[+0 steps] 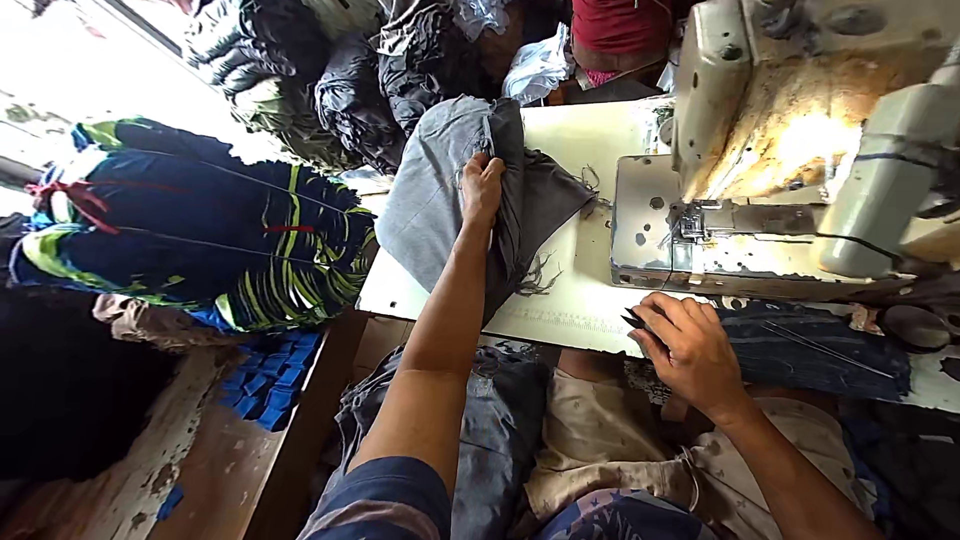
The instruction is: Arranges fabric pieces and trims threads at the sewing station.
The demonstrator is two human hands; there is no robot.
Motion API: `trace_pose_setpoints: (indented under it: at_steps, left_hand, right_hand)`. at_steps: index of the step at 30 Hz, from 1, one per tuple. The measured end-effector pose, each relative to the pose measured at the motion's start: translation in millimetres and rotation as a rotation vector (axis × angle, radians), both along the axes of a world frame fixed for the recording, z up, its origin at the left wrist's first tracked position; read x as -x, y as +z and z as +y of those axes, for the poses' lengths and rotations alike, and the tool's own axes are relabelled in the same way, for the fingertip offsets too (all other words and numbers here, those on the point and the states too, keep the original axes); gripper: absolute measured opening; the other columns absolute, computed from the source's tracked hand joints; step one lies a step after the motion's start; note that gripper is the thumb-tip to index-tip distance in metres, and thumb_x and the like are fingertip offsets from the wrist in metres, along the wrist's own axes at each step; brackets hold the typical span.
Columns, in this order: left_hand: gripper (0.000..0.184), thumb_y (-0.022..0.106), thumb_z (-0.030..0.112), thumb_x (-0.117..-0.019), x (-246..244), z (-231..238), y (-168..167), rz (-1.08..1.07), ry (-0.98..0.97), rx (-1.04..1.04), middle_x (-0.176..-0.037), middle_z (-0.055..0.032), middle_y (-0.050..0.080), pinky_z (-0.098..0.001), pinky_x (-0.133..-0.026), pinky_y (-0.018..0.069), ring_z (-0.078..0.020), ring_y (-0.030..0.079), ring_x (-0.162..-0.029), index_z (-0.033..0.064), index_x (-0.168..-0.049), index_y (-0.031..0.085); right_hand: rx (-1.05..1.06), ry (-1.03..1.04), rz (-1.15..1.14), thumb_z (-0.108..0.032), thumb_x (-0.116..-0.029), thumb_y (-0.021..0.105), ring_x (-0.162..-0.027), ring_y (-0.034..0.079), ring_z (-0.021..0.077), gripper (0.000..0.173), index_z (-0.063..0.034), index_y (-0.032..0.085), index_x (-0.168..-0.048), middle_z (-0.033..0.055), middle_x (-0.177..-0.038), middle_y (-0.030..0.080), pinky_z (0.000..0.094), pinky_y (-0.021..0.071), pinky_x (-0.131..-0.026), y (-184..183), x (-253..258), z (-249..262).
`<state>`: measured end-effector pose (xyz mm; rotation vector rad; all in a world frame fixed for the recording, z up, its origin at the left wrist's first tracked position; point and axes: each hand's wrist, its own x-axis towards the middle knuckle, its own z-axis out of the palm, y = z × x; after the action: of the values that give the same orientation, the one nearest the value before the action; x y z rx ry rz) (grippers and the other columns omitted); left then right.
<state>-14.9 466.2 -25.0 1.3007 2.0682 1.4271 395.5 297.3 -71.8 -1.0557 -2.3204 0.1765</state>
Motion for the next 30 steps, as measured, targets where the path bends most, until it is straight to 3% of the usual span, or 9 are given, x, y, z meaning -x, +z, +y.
trace_pose_setpoints:
  at_steps: [6,11,15,17,19,22,25,27,30]
  left_hand:
    - [0.015,0.061,0.022,-0.0916,-4.5,37.1,0.1,-0.057,-0.058,-0.122,-0.083,-0.0041,0.065,-0.0432,-0.076,0.0543,-0.0157,0.065,-0.082,0.0079,-0.093,0.065]
    - [0.016,0.062,0.025,-0.0897,-4.7,101.6,1.5,-0.055,0.006,-0.133,-0.079,-0.0029,0.062,-0.0432,-0.073,0.0522,-0.0161,0.063,-0.078,0.0099,-0.087,0.062]
    - [0.022,0.060,0.029,-0.0928,-10.1,142.6,8.0,-0.003,0.143,-0.043,-0.092,-0.0076,0.067,-0.0489,-0.084,0.0517,-0.0214,0.066,-0.094,0.0076,-0.096,0.066]
    - [0.026,0.059,0.028,-0.0964,-8.7,153.3,18.3,-0.100,0.143,-0.038,-0.104,-0.0111,0.070,-0.0505,-0.091,0.0519,-0.0237,0.067,-0.103,0.0060,-0.106,0.069]
    - [0.027,0.058,0.024,-0.0985,-1.7,150.5,35.5,-0.244,0.144,-0.147,-0.104,-0.0119,0.070,-0.0459,-0.088,0.0546,-0.0216,0.067,-0.099,0.0027,-0.111,0.068]
    - [0.027,0.058,0.016,-0.0996,16.5,104.1,80.6,-0.363,0.194,-0.470,-0.103,-0.0129,0.069,-0.0402,-0.086,0.0582,-0.0204,0.068,-0.094,-0.0027,-0.118,0.063]
    - [0.025,0.059,0.012,-0.0992,39.3,9.1,121.0,-0.418,0.222,-0.755,-0.103,-0.0141,0.068,-0.0446,-0.084,0.0596,-0.0239,0.068,-0.096,-0.0030,-0.120,0.058]
    - [0.031,0.055,0.012,-0.1007,43.0,-71.5,125.6,-0.385,0.185,-0.842,-0.110,-0.0166,0.068,-0.0508,-0.089,0.0595,-0.0280,0.069,-0.102,-0.0042,-0.128,0.054]
    - [0.033,0.057,0.012,-0.0986,6.9,-177.9,108.2,-0.240,0.130,-0.766,-0.118,-0.0118,0.068,-0.0526,-0.095,0.0575,-0.0262,0.068,-0.110,0.0002,-0.130,0.057]
  right_hand:
    - [0.000,-0.028,-0.015,-0.047,-0.1029,0.055,-0.094,0.063,0.0228,0.038,-0.0212,0.074,-0.124,0.0031,-0.127,0.069,0.0436,0.0472,-0.081,1.6,3.9,3.3]
    - [-0.016,-0.039,-0.023,-0.046,-0.1023,0.057,-0.092,0.063,0.0224,0.038,-0.0202,0.074,-0.124,0.0034,-0.125,0.070,0.0434,0.0476,-0.080,2.5,5.7,4.5]
    - [-0.010,-0.038,-0.054,-0.045,-0.1025,0.056,-0.093,0.063,0.0226,0.038,-0.0207,0.074,-0.126,0.0037,-0.126,0.069,0.0436,0.0476,-0.080,1.6,4.6,1.7]
    - [-0.010,-0.041,-0.064,-0.045,-0.1027,0.055,-0.093,0.063,0.0223,0.038,-0.0213,0.073,-0.127,0.0028,-0.127,0.069,0.0437,0.0476,-0.080,2.0,3.8,1.1]
    - [-0.010,-0.036,-0.063,-0.045,-0.1034,0.053,-0.093,0.063,0.0225,0.039,-0.0210,0.072,-0.128,0.0029,-0.128,0.068,0.0439,0.0475,-0.080,3.0,3.8,0.4]
    - [-0.024,-0.027,-0.048,-0.046,-0.1040,0.052,-0.092,0.063,0.0230,0.040,-0.0200,0.072,-0.126,0.0035,-0.126,0.068,0.0435,0.0478,-0.079,3.4,2.3,-1.9]
    - [-0.028,-0.028,-0.050,-0.047,-0.1050,0.048,-0.093,0.063,0.0244,0.042,-0.0199,0.072,-0.126,0.0042,-0.126,0.068,0.0447,0.0477,-0.080,1.8,1.8,-3.6]
    - [-0.033,-0.024,-0.047,-0.048,-0.1054,0.047,-0.094,0.063,0.0258,0.043,-0.0198,0.072,-0.125,0.0049,-0.125,0.068,0.0463,0.0486,-0.080,2.8,2.9,-3.5]
    - [-0.039,-0.015,-0.043,-0.048,-0.1059,0.045,-0.095,0.064,0.0275,0.043,-0.0196,0.072,-0.125,0.0056,-0.124,0.068,0.0480,0.0488,-0.081,2.0,2.7,-3.6]
